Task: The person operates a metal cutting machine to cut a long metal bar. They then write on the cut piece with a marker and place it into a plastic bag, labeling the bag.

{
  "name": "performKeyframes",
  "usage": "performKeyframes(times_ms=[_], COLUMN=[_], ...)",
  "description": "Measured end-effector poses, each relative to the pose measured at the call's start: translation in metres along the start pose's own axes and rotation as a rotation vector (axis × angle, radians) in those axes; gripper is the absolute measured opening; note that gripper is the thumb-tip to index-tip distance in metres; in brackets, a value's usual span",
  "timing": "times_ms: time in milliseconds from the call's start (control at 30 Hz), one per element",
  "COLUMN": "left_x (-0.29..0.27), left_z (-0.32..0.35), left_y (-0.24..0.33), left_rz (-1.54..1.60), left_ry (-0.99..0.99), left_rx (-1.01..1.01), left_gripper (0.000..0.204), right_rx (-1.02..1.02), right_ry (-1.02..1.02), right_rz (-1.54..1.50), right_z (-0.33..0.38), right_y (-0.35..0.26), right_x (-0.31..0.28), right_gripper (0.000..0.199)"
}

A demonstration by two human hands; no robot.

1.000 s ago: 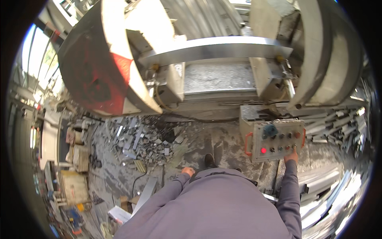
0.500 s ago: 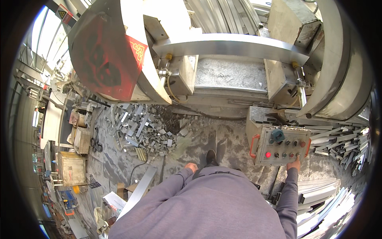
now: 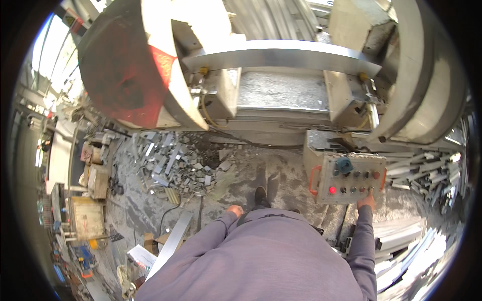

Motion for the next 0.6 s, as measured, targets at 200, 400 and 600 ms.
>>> performKeyframes(times_ms=[200, 400, 600], left_x=[0.013, 0.016, 0.017], left_z=[-0.005, -0.007, -0.006], left_y=[-0.021, -0.026, -0.023], left_rz=[0.058, -0.025, 0.069], left_ry=[-0.154, -0.083, -0.109], left_rx=[-0.226, -0.200, -0.088], left_gripper=[0.017, 0.019, 0.023], right_rx=[0.055, 0.046, 0.068], right_ry=[0.007, 0.009, -0.031], right_rz=[0.040, -0.001, -0.004], right_z=[-0.002, 0.014, 0.024], right_y=[0.013, -0.005, -0.013], right_x=[-0.004, -0.019, -0.029], right_gripper=[0.095, 0.092, 0.096])
Point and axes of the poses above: each hand's wrist, its own z-axis away from the middle knuckle, its own x-axis out of the palm, y = z × x, the point moved 10 cm from there along -z, towards the middle knuckle, and after that the axes turned 2 degrees about y, right-handed, at the moved point
